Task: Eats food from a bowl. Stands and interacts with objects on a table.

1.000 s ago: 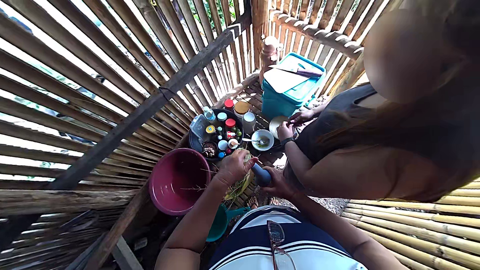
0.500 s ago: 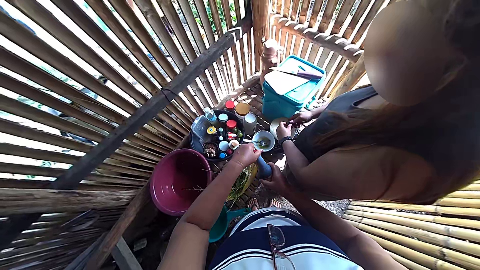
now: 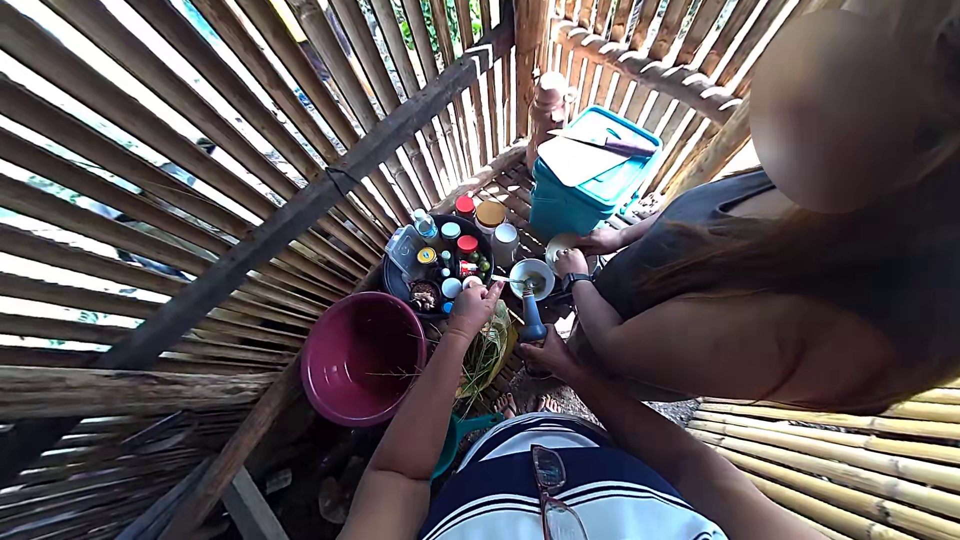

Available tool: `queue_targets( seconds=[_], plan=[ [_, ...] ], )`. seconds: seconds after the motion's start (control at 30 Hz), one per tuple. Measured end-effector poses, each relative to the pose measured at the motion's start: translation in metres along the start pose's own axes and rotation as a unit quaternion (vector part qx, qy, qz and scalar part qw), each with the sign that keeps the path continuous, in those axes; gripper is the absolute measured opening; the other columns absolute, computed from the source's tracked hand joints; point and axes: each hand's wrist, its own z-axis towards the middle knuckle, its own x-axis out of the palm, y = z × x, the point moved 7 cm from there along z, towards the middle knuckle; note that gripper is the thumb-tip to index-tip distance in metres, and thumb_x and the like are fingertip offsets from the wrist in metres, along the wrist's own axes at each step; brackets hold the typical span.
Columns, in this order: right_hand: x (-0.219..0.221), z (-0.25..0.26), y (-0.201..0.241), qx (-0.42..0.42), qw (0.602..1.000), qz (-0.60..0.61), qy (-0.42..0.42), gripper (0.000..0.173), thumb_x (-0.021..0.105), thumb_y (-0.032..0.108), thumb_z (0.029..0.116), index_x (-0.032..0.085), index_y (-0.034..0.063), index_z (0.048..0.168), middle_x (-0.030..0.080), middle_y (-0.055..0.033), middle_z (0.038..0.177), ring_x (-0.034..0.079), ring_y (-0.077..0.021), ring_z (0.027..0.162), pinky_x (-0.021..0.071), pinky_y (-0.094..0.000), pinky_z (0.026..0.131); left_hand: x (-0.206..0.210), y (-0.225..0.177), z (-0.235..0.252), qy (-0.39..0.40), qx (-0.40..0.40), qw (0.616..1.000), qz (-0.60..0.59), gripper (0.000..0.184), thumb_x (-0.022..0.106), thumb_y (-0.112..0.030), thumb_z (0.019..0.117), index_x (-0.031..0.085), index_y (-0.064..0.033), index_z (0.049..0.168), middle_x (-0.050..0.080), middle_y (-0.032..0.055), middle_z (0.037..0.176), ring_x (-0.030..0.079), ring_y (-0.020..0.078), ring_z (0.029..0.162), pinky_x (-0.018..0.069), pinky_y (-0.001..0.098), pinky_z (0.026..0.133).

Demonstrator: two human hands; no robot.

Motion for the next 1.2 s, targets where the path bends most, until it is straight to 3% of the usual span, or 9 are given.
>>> queue_targets(
  seconds=[0.1, 0.2, 0.3, 0.43, 0.77, 0.87, 0.97, 1.2],
  plan=[
    [0.004, 0.002, 0.000, 0.033, 0.999, 0.034, 0.012, 0.088, 0.080, 0.034, 0.0883, 0.030, -0.0016, 0.151, 0.062, -0.0257, 0.128, 0.069, -0.0330, 0.110, 0.0570, -0.0481, 0.096, -0.004, 0.028, -0.019, 0.020, -0.058, 0.996, -0.071, 0.059, 0.044, -0.054, 0.1079, 0.068, 0.0000, 0.100, 0.066, 0.0160, 0.088, 0.065, 0.0250, 0.070, 0.0578, 0.0449, 0.072],
    [0.007, 0.006, 0.001, 0.053, 0.995, 0.083, 0.018, 0.088, 0.079, 0.032, 0.0899, 0.027, -0.0025, 0.151, 0.062, -0.0263, 0.127, 0.071, -0.0320, 0.106, 0.0595, -0.0456, 0.093, -0.008, 0.061, -0.039, -0.003, -0.090, 0.984, -0.156, 0.051, 0.047, -0.048, 0.1088, 0.066, -0.0018, 0.097, 0.061, 0.0076, 0.079, 0.058, 0.0147, 0.060, 0.0544, 0.0333, 0.060],
    [0.008, 0.012, 0.003, 0.055, 0.993, 0.100, 0.019, 0.089, 0.079, 0.033, 0.0905, 0.026, -0.0039, 0.151, 0.062, -0.0270, 0.127, 0.071, -0.0315, 0.105, 0.0590, -0.0452, 0.094, -0.015, 0.086, -0.063, -0.032, -0.122, 0.969, -0.212, 0.050, 0.046, -0.044, 0.1098, 0.067, -0.0001, 0.100, 0.060, 0.0056, 0.077, 0.056, 0.0122, 0.056, 0.0535, 0.0304, 0.056],
    [0.009, 0.012, 0.009, 0.061, 0.993, 0.104, 0.020, 0.089, 0.078, 0.035, 0.0912, 0.026, -0.0050, 0.152, 0.059, -0.0276, 0.131, 0.067, -0.0326, 0.113, 0.0557, -0.0458, 0.099, -0.021, 0.105, -0.091, -0.070, -0.156, 0.949, -0.264, 0.049, 0.044, -0.041, 0.1110, 0.065, -0.0002, 0.094, 0.055, 0.0015, 0.067, 0.051, 0.0087, 0.048, 0.0500, 0.0253, 0.048],
    [0.016, 0.010, 0.021, 0.080, 0.988, 0.128, 0.037, 0.084, 0.075, 0.036, 0.0937, 0.029, -0.0065, 0.150, 0.061, -0.0262, 0.128, 0.069, -0.0300, 0.109, 0.0572, -0.0428, 0.096, -0.024, 0.125, -0.110, -0.104, -0.177, 0.929, -0.308, 0.047, 0.044, -0.038, 0.1116, 0.063, -0.0005, 0.092, 0.054, 0.0011, 0.064, 0.050, 0.0082, 0.044, 0.0491, 0.0243, 0.044],
    [0.018, 0.011, 0.020, 0.087, 0.986, 0.141, 0.031, 0.088, 0.077, 0.036, 0.0922, 0.028, -0.0059, 0.152, 0.058, -0.0275, 0.133, 0.066, -0.0321, 0.116, 0.0547, -0.0446, 0.101, -0.025, 0.122, -0.111, -0.106, -0.177, 0.930, -0.303, 0.048, 0.044, -0.038, 0.1116, 0.064, -0.0004, 0.092, 0.054, 0.0015, 0.065, 0.050, 0.0086, 0.045, 0.0490, 0.0245, 0.044],
    [0.020, 0.015, 0.018, 0.089, 0.981, 0.168, 0.028, 0.087, 0.077, 0.035, 0.0923, 0.027, -0.0060, 0.151, 0.062, -0.0264, 0.129, 0.070, -0.0296, 0.109, 0.0586, -0.0418, 0.096, -0.025, 0.121, -0.110, -0.107, -0.173, 0.933, -0.298, 0.048, 0.044, -0.038, 0.1116, 0.064, -0.0003, 0.091, 0.055, 0.0020, 0.064, 0.050, 0.0085, 0.044, 0.0489, 0.0243, 0.043],
    [0.018, 0.012, 0.023, 0.087, 0.976, 0.198, 0.021, 0.087, 0.078, 0.030, 0.0925, 0.024, -0.0056, 0.152, 0.060, -0.0269, 0.129, 0.070, -0.0292, 0.107, 0.0592, -0.0406, 0.094, -0.025, 0.119, -0.109, -0.109, -0.177, 0.934, -0.289, 0.047, 0.044, -0.038, 0.1116, 0.064, -0.0007, 0.091, 0.055, 0.0010, 0.063, 0.051, 0.0080, 0.044, 0.0491, 0.0240, 0.044]
  ],
)
